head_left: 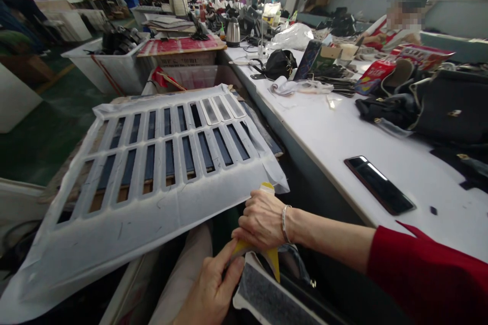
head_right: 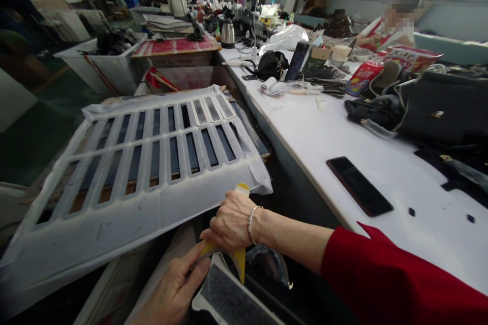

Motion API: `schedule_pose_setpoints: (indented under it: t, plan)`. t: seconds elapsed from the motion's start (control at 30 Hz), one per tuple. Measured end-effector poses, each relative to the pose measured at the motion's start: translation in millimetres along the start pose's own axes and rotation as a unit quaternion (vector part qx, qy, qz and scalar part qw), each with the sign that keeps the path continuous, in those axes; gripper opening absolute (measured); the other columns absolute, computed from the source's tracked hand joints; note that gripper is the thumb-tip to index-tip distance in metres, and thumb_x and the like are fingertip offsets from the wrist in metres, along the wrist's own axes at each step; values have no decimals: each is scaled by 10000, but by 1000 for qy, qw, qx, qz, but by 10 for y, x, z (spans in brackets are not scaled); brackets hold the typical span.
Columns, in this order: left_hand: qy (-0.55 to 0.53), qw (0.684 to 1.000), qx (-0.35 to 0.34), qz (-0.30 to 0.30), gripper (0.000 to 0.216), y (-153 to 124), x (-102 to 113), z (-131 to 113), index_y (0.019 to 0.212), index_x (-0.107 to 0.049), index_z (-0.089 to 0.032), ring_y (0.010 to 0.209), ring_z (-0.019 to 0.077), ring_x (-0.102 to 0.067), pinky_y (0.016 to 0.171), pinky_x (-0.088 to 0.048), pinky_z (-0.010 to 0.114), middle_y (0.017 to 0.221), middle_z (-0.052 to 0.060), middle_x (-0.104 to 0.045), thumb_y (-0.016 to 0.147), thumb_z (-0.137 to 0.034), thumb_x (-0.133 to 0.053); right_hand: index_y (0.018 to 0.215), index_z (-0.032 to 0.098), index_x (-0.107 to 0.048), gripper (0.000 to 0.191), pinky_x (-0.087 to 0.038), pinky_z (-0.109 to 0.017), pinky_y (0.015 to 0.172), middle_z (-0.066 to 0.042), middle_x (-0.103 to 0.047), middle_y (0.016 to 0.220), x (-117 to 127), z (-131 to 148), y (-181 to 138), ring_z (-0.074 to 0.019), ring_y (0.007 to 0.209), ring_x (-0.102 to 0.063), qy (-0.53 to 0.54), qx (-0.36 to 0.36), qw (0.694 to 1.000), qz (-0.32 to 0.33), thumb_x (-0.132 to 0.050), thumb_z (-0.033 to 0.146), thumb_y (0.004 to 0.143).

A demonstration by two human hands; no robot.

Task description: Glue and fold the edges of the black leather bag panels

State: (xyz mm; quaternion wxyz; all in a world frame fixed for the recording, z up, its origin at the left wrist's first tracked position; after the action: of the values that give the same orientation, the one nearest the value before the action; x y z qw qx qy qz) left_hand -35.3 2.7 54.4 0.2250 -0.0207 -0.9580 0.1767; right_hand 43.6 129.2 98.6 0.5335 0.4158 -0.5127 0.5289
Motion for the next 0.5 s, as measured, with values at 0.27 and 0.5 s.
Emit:
schedule_pose_setpoints:
  t: [0.27, 0.5]
  plan:
    - [9, 1000, -22, 9, 469, 8, 39, -77, 1281, -626, -217, 610, 196, -568, 727, -458, 260, 615, -11, -610, 978, -485, -389, 650, 168, -659, 557, -265, -338, 585, -85, -707, 609, -9, 37, -50, -192, 569, -644, -3, -37, 999, 21, -326, 412, 1024]
    - [-9, 999, -39, 3, 400, -33, 68, -232, 1251, -623, -211, 644, 174, -592, 693, -438, 224, 657, -15, -621, 988, -403, -392, 682, 169, -675, 566, -264, -346, 593, -87, -721, 643, 10, 66, -71, -200, 591, -656, -3, -50, 998, 38, -296, 403, 1031]
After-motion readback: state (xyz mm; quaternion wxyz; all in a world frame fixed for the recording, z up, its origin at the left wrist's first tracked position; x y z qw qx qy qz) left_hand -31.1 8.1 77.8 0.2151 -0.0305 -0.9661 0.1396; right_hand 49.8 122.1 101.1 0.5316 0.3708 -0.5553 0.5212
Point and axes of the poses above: each hand's wrist, its own y-axis towards the middle knuckle, its own x-axis out of the back of the hand, z = x × y, the point moved 5 cm from there along y, towards the middle knuckle
